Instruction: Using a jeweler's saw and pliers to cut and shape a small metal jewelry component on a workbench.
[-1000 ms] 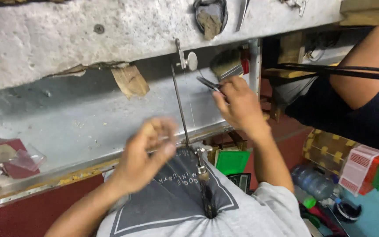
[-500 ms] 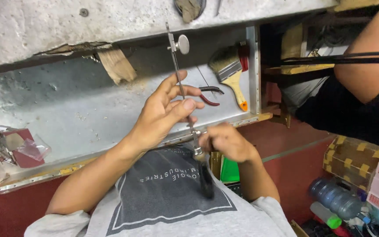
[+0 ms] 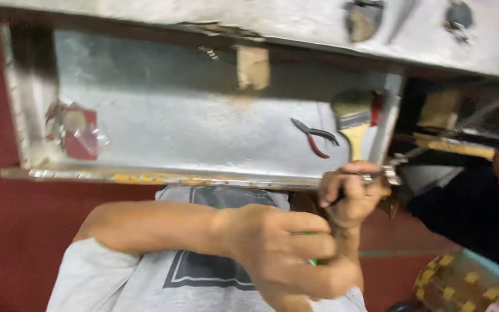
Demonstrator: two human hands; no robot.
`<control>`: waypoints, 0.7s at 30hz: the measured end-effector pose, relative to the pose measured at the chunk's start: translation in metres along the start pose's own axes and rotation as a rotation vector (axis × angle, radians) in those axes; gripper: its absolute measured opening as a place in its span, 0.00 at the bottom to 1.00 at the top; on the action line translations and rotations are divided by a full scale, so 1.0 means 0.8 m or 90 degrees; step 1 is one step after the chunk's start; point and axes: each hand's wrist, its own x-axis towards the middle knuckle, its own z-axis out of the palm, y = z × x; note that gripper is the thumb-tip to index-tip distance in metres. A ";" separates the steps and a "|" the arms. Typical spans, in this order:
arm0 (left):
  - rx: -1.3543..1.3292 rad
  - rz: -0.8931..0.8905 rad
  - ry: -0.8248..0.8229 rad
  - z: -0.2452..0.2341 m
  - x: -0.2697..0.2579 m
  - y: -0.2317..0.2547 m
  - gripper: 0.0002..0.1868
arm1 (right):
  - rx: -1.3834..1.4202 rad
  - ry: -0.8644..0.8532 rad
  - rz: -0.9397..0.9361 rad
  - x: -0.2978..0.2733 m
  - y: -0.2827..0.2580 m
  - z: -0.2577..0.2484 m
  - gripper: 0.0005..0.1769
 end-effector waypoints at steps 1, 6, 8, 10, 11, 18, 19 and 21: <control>0.025 -0.014 0.037 -0.004 0.005 0.003 0.30 | -0.019 -0.043 -0.040 0.007 -0.006 0.004 0.03; 0.088 -0.001 0.118 0.003 -0.001 -0.007 0.25 | -0.078 -0.131 -0.122 0.028 -0.002 0.012 0.05; 0.022 -0.012 0.165 0.009 -0.008 -0.010 0.18 | -0.060 -0.145 -0.088 0.030 0.006 0.014 0.05; 0.010 -0.043 0.195 0.005 -0.002 -0.011 0.18 | -0.054 -0.132 -0.066 0.029 0.007 0.026 0.04; -0.003 -0.070 0.224 0.004 0.002 -0.012 0.19 | -0.050 -0.117 -0.048 0.029 0.007 0.031 0.04; -0.010 -0.051 0.214 0.001 -0.020 -0.020 0.17 | -0.069 -0.059 -0.031 0.038 0.018 0.049 0.05; -0.015 -0.171 0.177 -0.003 -0.023 -0.017 0.16 | -0.087 -0.070 -0.053 0.044 0.025 0.044 0.07; -0.039 -0.307 0.145 -0.022 -0.040 -0.026 0.19 | -0.123 -0.070 -0.059 0.039 0.035 0.027 0.10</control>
